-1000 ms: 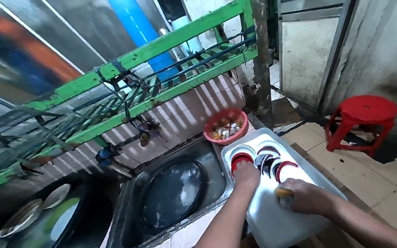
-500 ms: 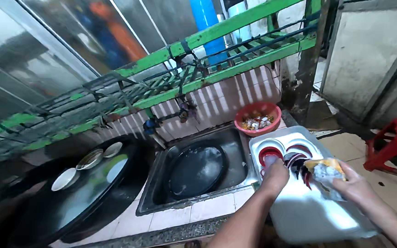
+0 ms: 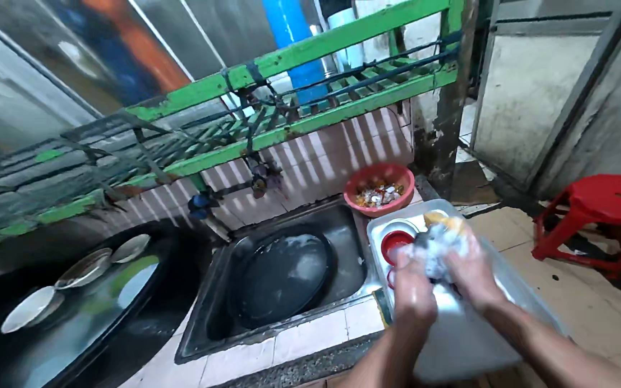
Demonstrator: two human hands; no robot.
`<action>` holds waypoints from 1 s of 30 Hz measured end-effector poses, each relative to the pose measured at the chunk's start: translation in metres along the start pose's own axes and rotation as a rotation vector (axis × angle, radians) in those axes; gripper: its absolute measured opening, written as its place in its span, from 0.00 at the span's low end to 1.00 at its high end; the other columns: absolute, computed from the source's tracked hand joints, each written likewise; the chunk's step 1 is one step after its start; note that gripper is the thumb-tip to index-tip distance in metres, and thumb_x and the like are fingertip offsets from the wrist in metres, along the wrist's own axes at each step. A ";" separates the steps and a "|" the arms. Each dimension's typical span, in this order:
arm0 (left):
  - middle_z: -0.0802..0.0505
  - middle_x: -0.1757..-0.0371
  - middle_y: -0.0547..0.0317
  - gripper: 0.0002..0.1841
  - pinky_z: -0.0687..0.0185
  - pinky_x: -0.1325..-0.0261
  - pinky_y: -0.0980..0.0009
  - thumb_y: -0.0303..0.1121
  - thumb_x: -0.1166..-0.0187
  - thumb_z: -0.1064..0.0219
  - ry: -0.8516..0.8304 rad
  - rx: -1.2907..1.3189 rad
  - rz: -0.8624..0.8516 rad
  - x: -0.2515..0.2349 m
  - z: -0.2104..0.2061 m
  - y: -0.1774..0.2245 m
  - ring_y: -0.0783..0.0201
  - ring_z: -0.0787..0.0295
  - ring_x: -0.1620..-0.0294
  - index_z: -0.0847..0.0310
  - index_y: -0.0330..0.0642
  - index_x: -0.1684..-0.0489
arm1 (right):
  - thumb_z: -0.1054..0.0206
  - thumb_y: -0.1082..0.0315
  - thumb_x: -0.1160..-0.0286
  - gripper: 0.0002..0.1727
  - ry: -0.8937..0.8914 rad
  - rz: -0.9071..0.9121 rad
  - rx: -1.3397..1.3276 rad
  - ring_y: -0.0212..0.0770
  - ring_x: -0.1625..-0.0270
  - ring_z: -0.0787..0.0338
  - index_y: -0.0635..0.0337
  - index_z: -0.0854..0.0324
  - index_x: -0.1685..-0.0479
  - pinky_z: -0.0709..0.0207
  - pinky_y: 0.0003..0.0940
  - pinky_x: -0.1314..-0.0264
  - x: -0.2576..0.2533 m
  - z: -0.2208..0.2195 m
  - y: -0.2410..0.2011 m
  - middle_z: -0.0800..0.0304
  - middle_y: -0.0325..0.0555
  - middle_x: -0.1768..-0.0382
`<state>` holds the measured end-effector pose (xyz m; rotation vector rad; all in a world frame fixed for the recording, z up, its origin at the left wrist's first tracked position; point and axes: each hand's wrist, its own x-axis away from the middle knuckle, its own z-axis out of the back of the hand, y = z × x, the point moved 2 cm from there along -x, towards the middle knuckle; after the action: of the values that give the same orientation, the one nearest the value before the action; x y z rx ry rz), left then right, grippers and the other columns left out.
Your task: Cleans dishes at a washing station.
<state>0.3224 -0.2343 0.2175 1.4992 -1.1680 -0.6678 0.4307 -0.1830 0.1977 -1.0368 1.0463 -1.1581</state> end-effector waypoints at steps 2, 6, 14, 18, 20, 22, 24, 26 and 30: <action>0.11 0.58 0.54 0.14 0.13 0.57 0.60 0.38 0.07 0.52 0.131 0.189 0.077 -0.012 0.001 0.011 0.61 0.11 0.60 0.23 0.43 0.39 | 0.28 0.64 0.40 0.36 -0.043 0.327 0.077 0.45 0.26 0.17 0.61 0.24 0.23 0.21 0.50 0.25 0.017 -0.016 0.004 0.17 0.52 0.26; 0.11 0.56 0.53 0.11 0.15 0.54 0.62 0.33 0.08 0.48 0.090 0.026 0.093 -0.003 -0.002 0.008 0.62 0.13 0.57 0.24 0.40 0.39 | 0.24 0.61 0.27 0.35 -0.062 -0.002 -0.011 0.52 0.39 0.11 0.61 0.29 0.19 0.17 0.56 0.38 0.002 -0.002 -0.004 0.13 0.60 0.37; 0.15 0.34 0.42 0.24 0.10 0.52 0.40 0.50 0.04 0.61 -0.143 0.181 0.235 -0.027 0.016 -0.016 0.42 0.10 0.43 0.34 0.54 0.17 | 0.26 0.67 0.25 0.29 -0.046 -0.145 0.048 0.57 0.42 0.11 0.56 0.24 0.23 0.19 0.63 0.43 -0.017 0.019 -0.045 0.12 0.61 0.41; 0.11 0.40 0.57 0.30 0.16 0.38 0.54 0.63 0.10 0.59 -0.097 0.104 0.181 -0.039 0.016 -0.019 0.60 0.13 0.41 0.24 0.55 0.26 | 0.33 0.58 0.20 0.29 -0.246 -0.143 -0.018 0.53 0.35 0.14 0.61 0.27 0.22 0.20 0.57 0.33 -0.001 -0.013 -0.009 0.15 0.60 0.34; 0.10 0.55 0.61 0.21 0.14 0.52 0.63 0.54 0.10 0.53 -0.086 0.254 0.213 -0.045 0.017 -0.018 0.65 0.11 0.55 0.21 0.52 0.40 | 0.36 0.61 0.24 0.32 -0.325 0.011 0.151 0.53 0.25 0.19 0.65 0.28 0.20 0.28 0.53 0.20 0.013 -0.019 -0.008 0.19 0.61 0.28; 0.11 0.65 0.58 0.16 0.13 0.60 0.63 0.47 0.13 0.50 -0.076 0.440 0.316 -0.046 0.016 -0.013 0.63 0.11 0.64 0.20 0.49 0.51 | 0.38 0.66 0.23 0.28 -0.382 0.129 0.325 0.53 0.21 0.21 0.64 0.24 0.22 0.32 0.53 0.16 0.020 -0.016 -0.016 0.17 0.59 0.27; 0.10 0.60 0.59 0.17 0.14 0.56 0.66 0.45 0.11 0.53 -0.132 0.308 0.240 -0.044 0.019 -0.020 0.65 0.11 0.59 0.20 0.49 0.46 | 0.35 0.69 0.24 0.23 -0.344 0.251 0.387 0.55 0.24 0.18 0.64 0.17 0.30 0.28 0.54 0.20 0.015 -0.013 -0.016 0.14 0.58 0.31; 0.09 0.52 0.56 0.18 0.13 0.48 0.59 0.45 0.09 0.49 -0.089 0.004 0.098 -0.040 0.021 -0.024 0.62 0.11 0.51 0.18 0.47 0.40 | 0.32 0.71 0.26 0.20 -0.317 0.335 0.488 0.58 0.25 0.19 0.62 0.13 0.35 0.26 0.58 0.23 0.001 -0.011 -0.011 0.14 0.57 0.32; 0.13 0.65 0.58 0.16 0.15 0.62 0.63 0.47 0.10 0.48 0.063 0.207 0.163 -0.042 0.013 -0.006 0.63 0.13 0.65 0.20 0.46 0.53 | 0.32 0.71 0.25 0.17 -0.511 0.322 0.784 0.59 0.27 0.19 0.58 0.12 0.38 0.24 0.59 0.27 -0.005 -0.008 -0.013 0.14 0.57 0.35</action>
<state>0.2980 -0.2008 0.2011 1.5642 -1.3255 -0.3959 0.4198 -0.1800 0.2094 -0.4633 0.2757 -0.8488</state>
